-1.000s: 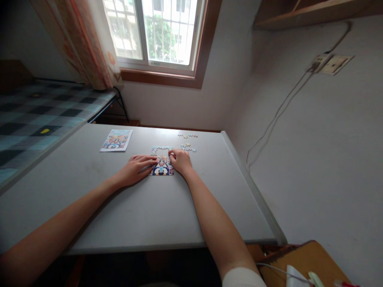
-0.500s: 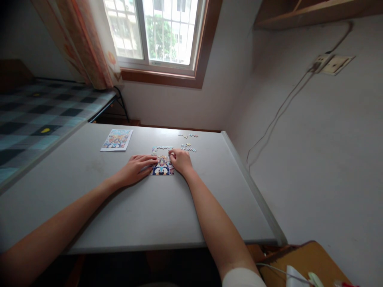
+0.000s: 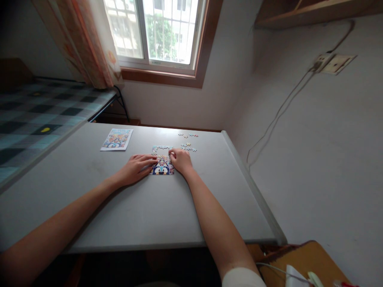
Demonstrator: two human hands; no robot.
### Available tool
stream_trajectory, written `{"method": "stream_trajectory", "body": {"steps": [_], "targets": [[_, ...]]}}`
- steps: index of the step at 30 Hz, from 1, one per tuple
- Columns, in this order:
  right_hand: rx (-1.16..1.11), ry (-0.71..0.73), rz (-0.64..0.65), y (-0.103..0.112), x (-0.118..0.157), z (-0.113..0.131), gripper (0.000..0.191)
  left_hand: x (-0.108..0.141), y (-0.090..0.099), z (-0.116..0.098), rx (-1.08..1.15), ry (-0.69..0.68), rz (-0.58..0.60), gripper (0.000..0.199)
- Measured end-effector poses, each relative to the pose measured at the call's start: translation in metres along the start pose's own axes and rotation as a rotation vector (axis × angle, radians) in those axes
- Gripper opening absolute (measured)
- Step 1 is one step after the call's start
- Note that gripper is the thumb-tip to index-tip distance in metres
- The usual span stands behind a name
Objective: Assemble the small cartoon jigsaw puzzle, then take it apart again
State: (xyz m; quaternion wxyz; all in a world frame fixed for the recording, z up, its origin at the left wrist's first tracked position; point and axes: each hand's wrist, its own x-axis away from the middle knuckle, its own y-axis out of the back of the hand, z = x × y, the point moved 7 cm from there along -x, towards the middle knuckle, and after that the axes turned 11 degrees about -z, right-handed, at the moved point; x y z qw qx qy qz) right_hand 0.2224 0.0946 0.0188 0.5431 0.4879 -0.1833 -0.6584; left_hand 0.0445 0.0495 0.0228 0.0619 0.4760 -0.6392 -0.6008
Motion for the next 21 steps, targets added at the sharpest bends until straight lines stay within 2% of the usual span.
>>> {"method": "stream_trajectory", "body": {"steps": [21], "targets": [[-0.002, -0.002, 0.001, -0.0002, 0.0002, -0.0001, 0.026, -0.0003, 0.0, -0.0012, -0.008, -0.001, 0.015, 0.033]]}}
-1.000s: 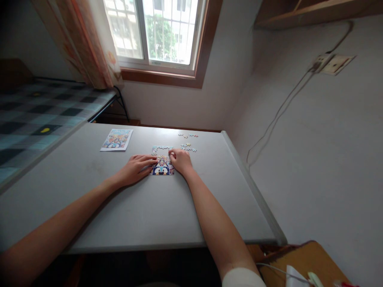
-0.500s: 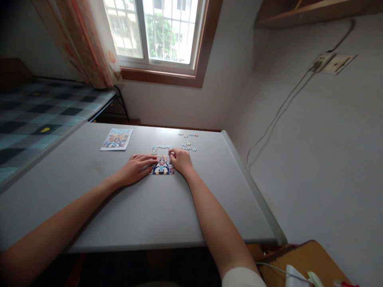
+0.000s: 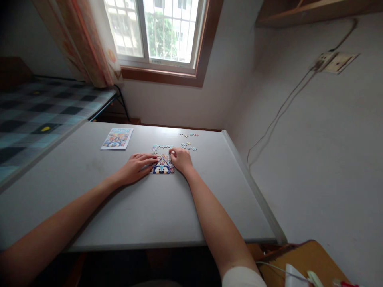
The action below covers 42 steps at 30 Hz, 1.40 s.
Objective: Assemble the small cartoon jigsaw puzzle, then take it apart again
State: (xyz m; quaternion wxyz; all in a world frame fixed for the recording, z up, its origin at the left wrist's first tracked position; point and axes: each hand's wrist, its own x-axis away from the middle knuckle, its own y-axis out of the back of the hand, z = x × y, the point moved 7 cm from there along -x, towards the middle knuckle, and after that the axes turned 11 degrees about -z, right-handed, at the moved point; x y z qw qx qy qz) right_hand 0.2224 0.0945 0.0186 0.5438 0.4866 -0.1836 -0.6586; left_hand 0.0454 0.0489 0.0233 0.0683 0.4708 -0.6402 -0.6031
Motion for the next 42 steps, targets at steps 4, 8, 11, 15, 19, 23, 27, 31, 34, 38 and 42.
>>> {"method": "stream_trajectory", "body": {"steps": [4, 8, 11, 15, 19, 23, 27, 31, 34, 38, 42], "targets": [[0.003, 0.0, -0.001, 0.0002, 0.0, 0.0002, 0.026, 0.0004, 0.0, 0.0002, 0.0, -0.004, -0.003, 0.033], [0.002, -0.001, 0.0, -0.0003, -0.0001, -0.0004, 0.026, 0.0005, -0.0004, 0.0008, -0.005, -0.003, -0.003, 0.033], [-0.002, 0.001, 0.001, -0.0005, -0.0002, -0.0007, 0.026, 0.0002, -0.0002, 0.0, 0.0, -0.004, -0.003, 0.034], [0.001, -0.003, 0.006, -0.0003, -0.0001, -0.0006, 0.026, 0.0001, 0.0003, -0.0005, 0.007, -0.002, -0.003, 0.034], [-0.003, -0.004, 0.006, -0.0001, 0.0, 0.0, 0.027, 0.0001, 0.0002, -0.0002, 0.014, 0.001, 0.001, 0.034], [0.003, -0.007, 0.012, -0.0004, -0.0001, -0.0001, 0.027, -0.0004, 0.0004, -0.0002, 0.014, 0.009, 0.007, 0.035], [-0.003, -0.008, 0.01, 0.0003, -0.0001, 0.0006, 0.027, -0.0006, 0.0009, -0.0003, 0.005, 0.023, 0.011, 0.034], [-0.004, -0.009, 0.005, 0.001, 0.0001, 0.0011, 0.027, -0.0005, 0.0016, -0.0008, 0.011, 0.028, 0.012, 0.034], [-0.004, -0.007, 0.002, 0.0008, 0.0001, 0.0009, 0.027, -0.0004, 0.0015, -0.0003, 0.012, 0.028, 0.008, 0.034], [0.0, -0.008, 0.003, 0.0005, 0.0, 0.0005, 0.027, -0.0001, 0.0002, 0.0003, 0.007, 0.014, 0.006, 0.034], [-0.003, -0.007, 0.006, 0.0003, -0.0002, 0.0005, 0.027, 0.0, -0.0003, 0.0009, 0.007, 0.014, 0.008, 0.034]]}}
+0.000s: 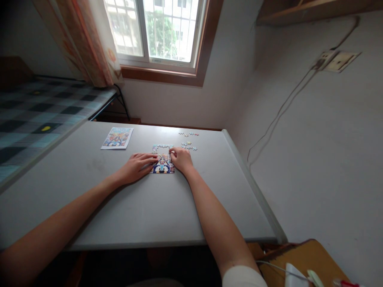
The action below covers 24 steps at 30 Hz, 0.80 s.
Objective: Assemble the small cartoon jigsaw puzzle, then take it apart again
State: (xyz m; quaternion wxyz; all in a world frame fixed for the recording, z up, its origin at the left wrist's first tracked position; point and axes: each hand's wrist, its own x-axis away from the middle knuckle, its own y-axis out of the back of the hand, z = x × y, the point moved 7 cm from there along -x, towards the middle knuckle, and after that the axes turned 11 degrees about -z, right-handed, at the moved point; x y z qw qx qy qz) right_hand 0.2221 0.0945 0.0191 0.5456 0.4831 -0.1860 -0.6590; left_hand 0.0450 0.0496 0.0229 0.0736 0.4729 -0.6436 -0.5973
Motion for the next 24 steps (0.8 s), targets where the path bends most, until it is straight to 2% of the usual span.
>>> {"method": "stream_trajectory", "body": {"steps": [24], "targets": [[0.008, 0.007, 0.001, -0.0009, -0.0005, -0.0011, 0.027, -0.0002, 0.0006, -0.0003, 0.019, -0.003, -0.008, 0.035]]}}
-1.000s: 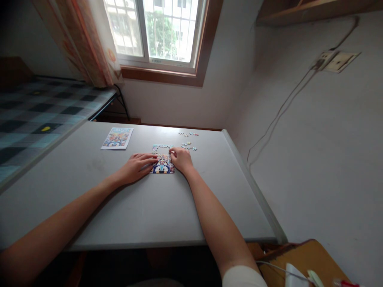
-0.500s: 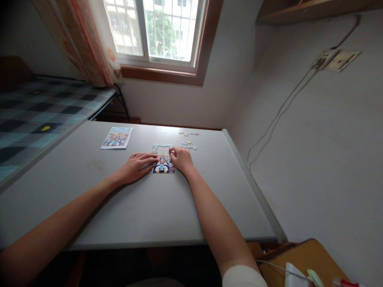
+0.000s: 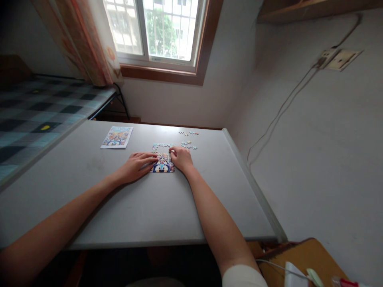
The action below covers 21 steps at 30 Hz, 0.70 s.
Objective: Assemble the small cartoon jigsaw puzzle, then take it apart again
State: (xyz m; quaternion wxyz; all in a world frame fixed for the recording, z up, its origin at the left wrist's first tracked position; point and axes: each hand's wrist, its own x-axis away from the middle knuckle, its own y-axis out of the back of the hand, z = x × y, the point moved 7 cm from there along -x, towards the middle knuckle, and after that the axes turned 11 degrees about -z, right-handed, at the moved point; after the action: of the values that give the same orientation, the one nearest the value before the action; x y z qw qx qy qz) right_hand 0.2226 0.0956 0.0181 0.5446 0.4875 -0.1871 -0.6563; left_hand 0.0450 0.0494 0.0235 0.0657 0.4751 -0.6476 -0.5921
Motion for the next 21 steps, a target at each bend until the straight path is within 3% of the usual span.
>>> {"method": "stream_trajectory", "body": {"steps": [21], "targets": [[0.0, 0.002, 0.0, -0.0003, 0.0, 0.0, 0.027, -0.0001, 0.0003, -0.0013, -0.027, -0.005, 0.013, 0.033]]}}
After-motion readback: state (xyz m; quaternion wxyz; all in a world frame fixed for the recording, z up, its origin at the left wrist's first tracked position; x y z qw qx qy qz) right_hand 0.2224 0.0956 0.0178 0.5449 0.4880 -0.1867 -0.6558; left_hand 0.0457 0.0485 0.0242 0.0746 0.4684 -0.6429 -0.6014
